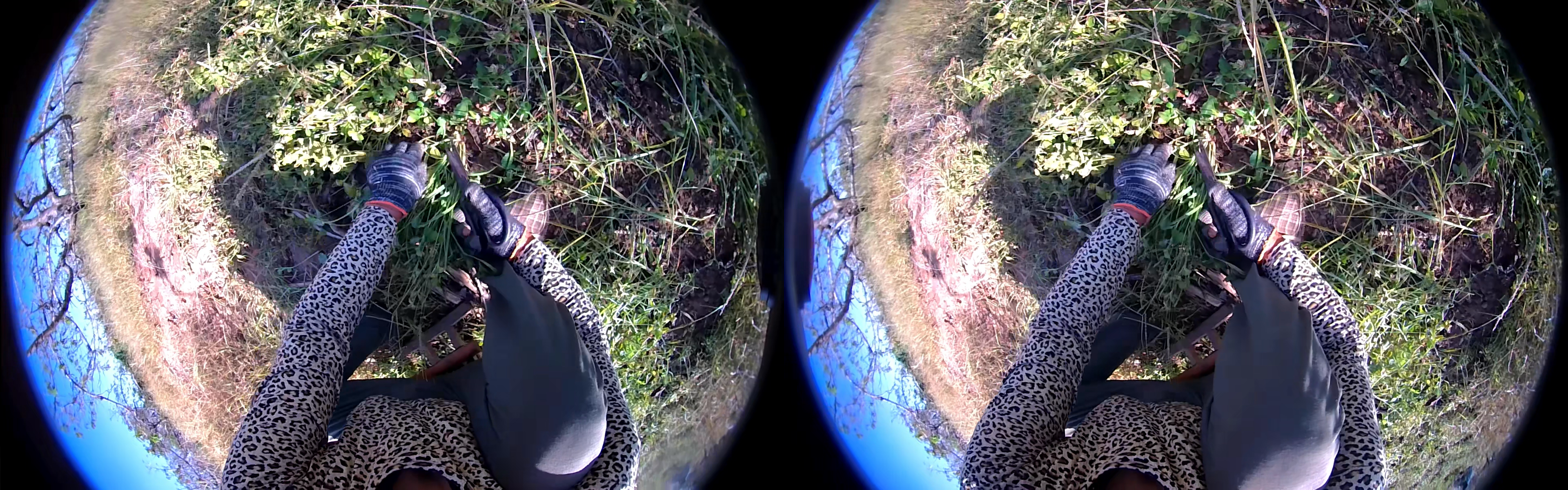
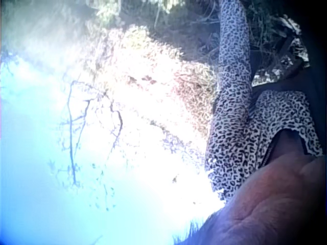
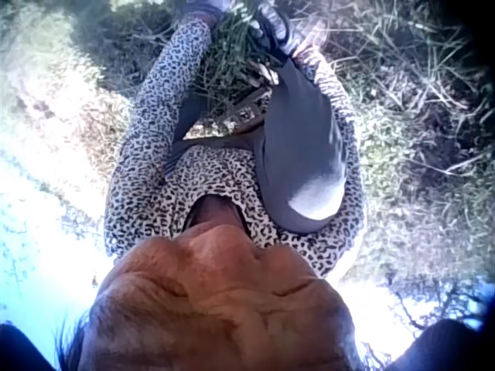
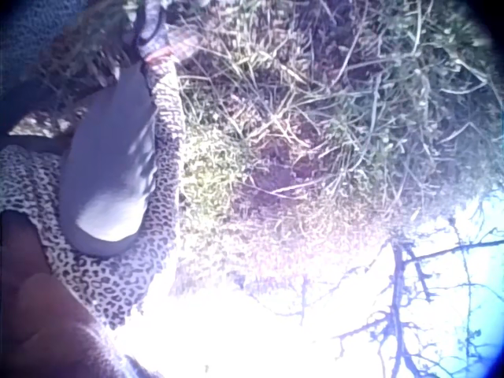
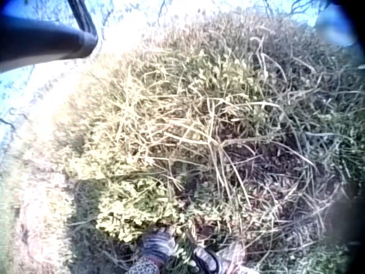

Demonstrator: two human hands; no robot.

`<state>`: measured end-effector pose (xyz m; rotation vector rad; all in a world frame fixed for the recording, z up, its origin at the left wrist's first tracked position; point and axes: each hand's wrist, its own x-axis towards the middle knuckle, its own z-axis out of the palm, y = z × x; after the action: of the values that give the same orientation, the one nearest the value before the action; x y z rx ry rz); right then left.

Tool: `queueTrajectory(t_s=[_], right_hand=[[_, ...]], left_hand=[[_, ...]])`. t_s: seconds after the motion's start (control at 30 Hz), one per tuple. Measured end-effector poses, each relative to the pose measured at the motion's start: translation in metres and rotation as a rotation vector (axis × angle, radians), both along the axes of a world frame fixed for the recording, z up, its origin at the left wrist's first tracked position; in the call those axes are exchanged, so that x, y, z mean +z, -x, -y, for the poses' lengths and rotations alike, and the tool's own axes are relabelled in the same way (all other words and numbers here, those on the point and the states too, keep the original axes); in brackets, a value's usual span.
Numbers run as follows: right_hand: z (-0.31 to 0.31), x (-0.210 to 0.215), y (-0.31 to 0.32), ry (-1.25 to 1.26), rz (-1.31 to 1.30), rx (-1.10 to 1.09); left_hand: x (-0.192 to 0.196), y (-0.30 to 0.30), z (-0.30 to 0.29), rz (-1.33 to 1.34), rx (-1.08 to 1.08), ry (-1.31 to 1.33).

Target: The person pulls plants from the ground by hand and cuts the stems using a sickle.

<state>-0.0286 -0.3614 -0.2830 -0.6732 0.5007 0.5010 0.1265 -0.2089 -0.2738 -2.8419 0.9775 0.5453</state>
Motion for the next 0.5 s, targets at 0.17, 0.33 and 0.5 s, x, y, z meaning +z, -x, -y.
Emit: queueTrajectory(t_s=[0.17,0.33,0.5], right_hand=[[0.0,-0.001,0.002,-0.218,-0.099,0.03],[-0.002,0.011,-0.002,-0.171,-0.116,0.02],[-0.001,-0.022,0.005,0.092,0.126,-0.009]], left_hand=[[0.007,-0.012,0.031,-0.275,0.297,-0.294],[0.014,-0.012,0.018,-0.165,0.239,0.098],[0.02,0.021,0.037,-0.318,0.313,0.073]])
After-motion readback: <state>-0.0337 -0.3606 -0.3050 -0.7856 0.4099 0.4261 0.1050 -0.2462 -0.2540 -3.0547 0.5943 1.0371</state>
